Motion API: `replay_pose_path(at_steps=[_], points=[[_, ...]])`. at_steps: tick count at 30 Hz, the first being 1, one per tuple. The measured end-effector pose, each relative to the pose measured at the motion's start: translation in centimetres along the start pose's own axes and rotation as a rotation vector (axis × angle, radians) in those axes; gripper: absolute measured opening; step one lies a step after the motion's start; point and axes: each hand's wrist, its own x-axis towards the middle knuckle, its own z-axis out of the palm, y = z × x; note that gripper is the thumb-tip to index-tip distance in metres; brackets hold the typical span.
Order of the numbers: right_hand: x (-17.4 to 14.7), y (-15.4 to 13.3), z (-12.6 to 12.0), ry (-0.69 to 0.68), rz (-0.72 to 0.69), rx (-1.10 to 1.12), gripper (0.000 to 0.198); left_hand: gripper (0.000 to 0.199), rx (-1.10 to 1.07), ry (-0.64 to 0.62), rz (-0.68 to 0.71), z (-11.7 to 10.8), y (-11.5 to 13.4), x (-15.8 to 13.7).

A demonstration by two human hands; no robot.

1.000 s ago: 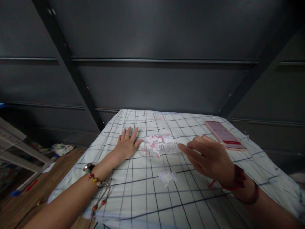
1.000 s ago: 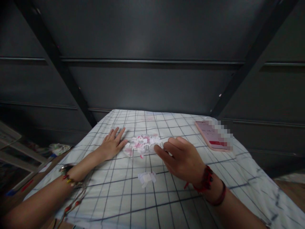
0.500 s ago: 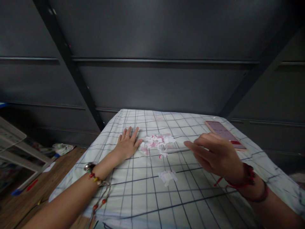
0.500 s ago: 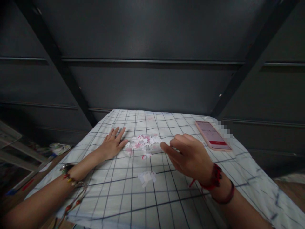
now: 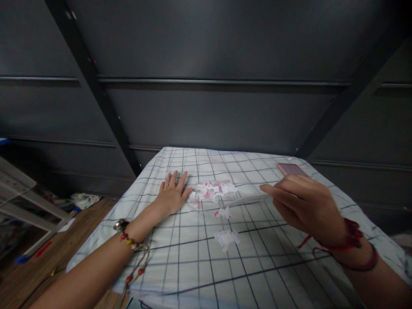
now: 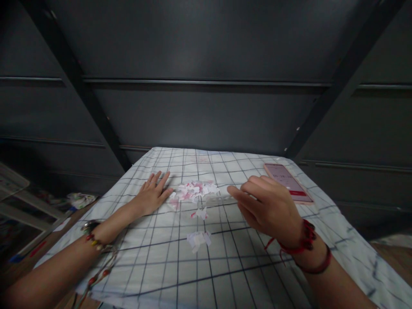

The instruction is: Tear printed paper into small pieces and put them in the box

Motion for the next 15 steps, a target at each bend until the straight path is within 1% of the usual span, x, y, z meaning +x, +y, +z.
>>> replay_pose_path(at_steps=[5, 10, 15], points=[[-0.04, -0.09, 0.07, -0.024, -0.011, 0.024, 0.021, 0.062, -0.015, 0.018, 0.007, 0.05, -0.10, 0.03], [-0.02, -0.14, -0.10, 0.020, 0.004, 0.084, 0.027, 0.061, -0.027, 0.035, 0.013, 0.09, -0.13, 0.06], [-0.01, -0.03, 0.14, -0.015, 0.003, 0.016, 0.024, 0.062, -0.017, 0.031, 0.019, 0.09, -0.13, 0.01]])
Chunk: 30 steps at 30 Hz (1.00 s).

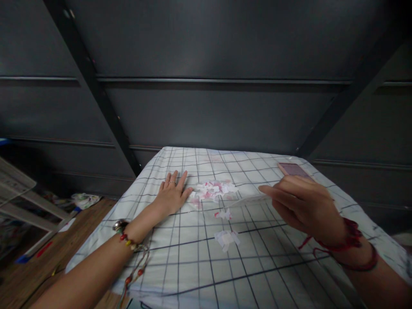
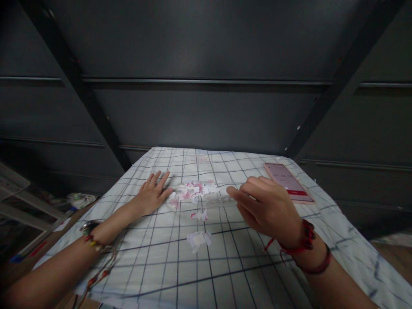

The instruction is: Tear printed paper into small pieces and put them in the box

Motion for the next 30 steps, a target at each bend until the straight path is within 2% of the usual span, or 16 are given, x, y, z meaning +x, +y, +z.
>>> replay_pose_path(at_steps=[5, 11, 16, 24, 30], points=[[0.01, 0.10, 0.42, -0.037, 0.013, -0.076, 0.018, 0.062, 0.017, -0.017, -0.009, -0.06, 0.05, 0.02], [-0.10, 0.02, 0.13, 0.016, 0.012, 0.037, 0.022, 0.062, 0.008, -0.017, -0.008, -0.25, 0.17, -0.02], [-0.23, -0.30, 0.42, -0.012, -0.010, 0.130, 0.031, 0.061, -0.004, -0.008, -0.003, -0.17, 0.15, -0.02], [-0.20, -0.15, -0.25, 0.028, -0.003, 0.178, 0.038, 0.062, 0.001, -0.014, -0.014, -0.14, 0.19, 0.01], [-0.31, 0.23, -0.41, -0.014, -0.037, 0.145, 0.027, 0.061, 0.006, 0.006, -0.005, -0.03, 0.12, 0.00]])
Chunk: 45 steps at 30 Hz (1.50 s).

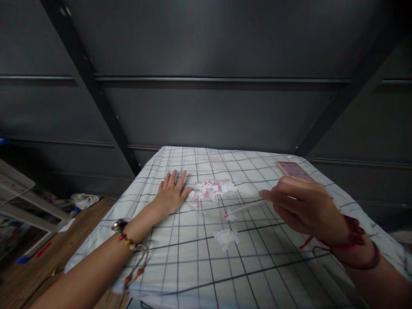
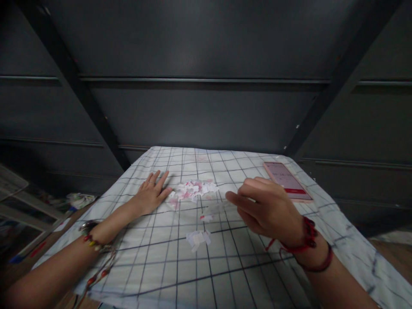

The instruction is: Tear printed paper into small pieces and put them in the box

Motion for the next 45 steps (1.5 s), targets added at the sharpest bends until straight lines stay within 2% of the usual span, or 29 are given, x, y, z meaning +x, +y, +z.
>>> replay_pose_path(at_steps=[5, 11, 20, 24, 28, 32, 39, 45], points=[[-0.5, 1.0, -0.7, -0.033, 0.075, -0.007, 0.026, 0.062, 0.002, -0.008, 0.000, -0.1, 0.1, 0.0], [-0.6, 1.1, -0.7, -0.058, 0.059, -0.031, 0.019, 0.063, 0.002, -0.044, -0.010, -0.2, 0.1, 0.0], [-1.0, 1.5, -1.1, -0.073, 0.093, -0.060, 0.013, 0.064, 0.029, -0.031, -0.006, -0.1, 0.1, 0.0], [-0.9, 1.4, -1.2, -0.094, 0.107, 0.047, 0.014, 0.063, 0.043, -0.033, -0.011, -0.2, 0.2, 0.0], [-1.0, 1.5, -1.3, -0.093, 0.140, -0.006, 0.015, 0.063, 0.053, -0.034, -0.013, -0.2, 0.2, 0.0], [-1.0, 1.6, -1.3, -0.143, 0.133, 0.061, 0.016, 0.063, 0.058, -0.025, -0.014, -0.1, 0.1, 0.0], [-0.5, 1.2, -1.5, -0.099, 0.131, 0.053, 0.021, 0.062, 0.024, -0.022, -0.050, -0.2, 0.1, 0.0], [0.1, 0.7, -2.1, -0.240, 0.196, 0.038, 0.026, 0.062, 0.031, 0.008, -0.074, -0.3, 0.5, -0.6]])
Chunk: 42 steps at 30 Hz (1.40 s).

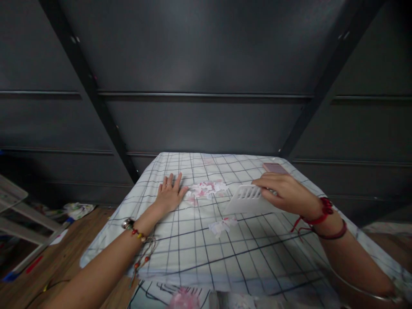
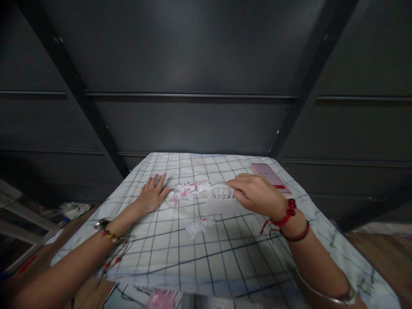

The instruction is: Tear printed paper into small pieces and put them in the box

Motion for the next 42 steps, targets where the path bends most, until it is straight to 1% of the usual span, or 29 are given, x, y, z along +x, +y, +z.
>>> replay_pose_path(at_steps=[2, 4, 7, 10, 13, 16, 19, 22, 27, 30, 32, 35, 38, 40, 42], points=[[-0.2, -0.6, -0.6, -0.047, 0.010, -0.001, 0.027, 0.061, -0.002, 0.031, 0.003, 0.1, 0.1, -0.3], [-0.5, -1.4, -1.2, -0.062, -0.005, -0.005, 0.027, 0.060, 0.005, 0.067, 0.015, 0.2, 0.2, -0.5], [-1.3, -2.6, -2.1, -0.020, -0.036, -0.004, 0.028, 0.057, 0.024, 0.078, 0.022, 0.1, 0.2, -0.9], [-1.9, -3.6, -2.3, 0.023, -0.017, -0.030, 0.027, 0.054, 0.027, 0.044, 0.013, -0.3, 0.1, -1.8], [-2.3, -4.6, -1.9, -0.041, 0.020, -0.048, 0.027, 0.055, -0.005, 0.010, 0.014, -0.8, -0.2, -3.9], [-2.4, -6.1, -1.5, -0.086, 0.008, -0.042, 0.026, 0.056, 0.045, -0.016, 0.077, -1.2, -0.6, -6.8], [-2.2, -7.5, -1.6, -0.079, -0.018, -0.042, 0.026, 0.053, 0.148, -0.025, 0.139, -1.4, -0.7, -9.2], [-1.6, -8.4, -2.1, -0.051, -0.041, -0.044, 0.027, 0.053, 0.185, -0.044, 0.154, -1.5, -0.8, -10.5], [-0.2, -8.4, -2.0, -0.028, -0.100, -0.068, 0.030, 0.051, 0.168, -0.012, 0.162, -1.5, -0.9, -11.0], [-0.1, -7.9, -1.7, -0.060, -0.160, -0.049, 0.030, 0.051, 0.152, 0.016, 0.162, -1.4, -1.0, -11.0], [-0.4, -7.6, -1.7, -0.094, -0.175, -0.009, 0.030, 0.051, 0.147, 0.032, 0.170, -1.2, -1.1, -11.0], [-1.2, -7.2, -2.2, -0.114, -0.166, 0.020, 0.029, 0.050, 0.144, 0.047, 0.184, -1.0, -1.2, -11.0], [-1.6, -7.0, -2.4, -0.055, -0.131, -0.004, 0.031, 0.051, 0.132, 0.047, 0.185, -1.0, -1.0, -11.0], [-1.6, -6.9, -2.3, -0.021, -0.112, -0.044, 0.032, 0.053, 0.115, 0.027, 0.193, -1.1, -0.7, -11.2], [-1.5, -7.0, -1.9, -0.029, -0.121, -0.083, 0.032, 0.054, 0.098, -0.013, 0.206, -1.2, -0.3, -11.5]])
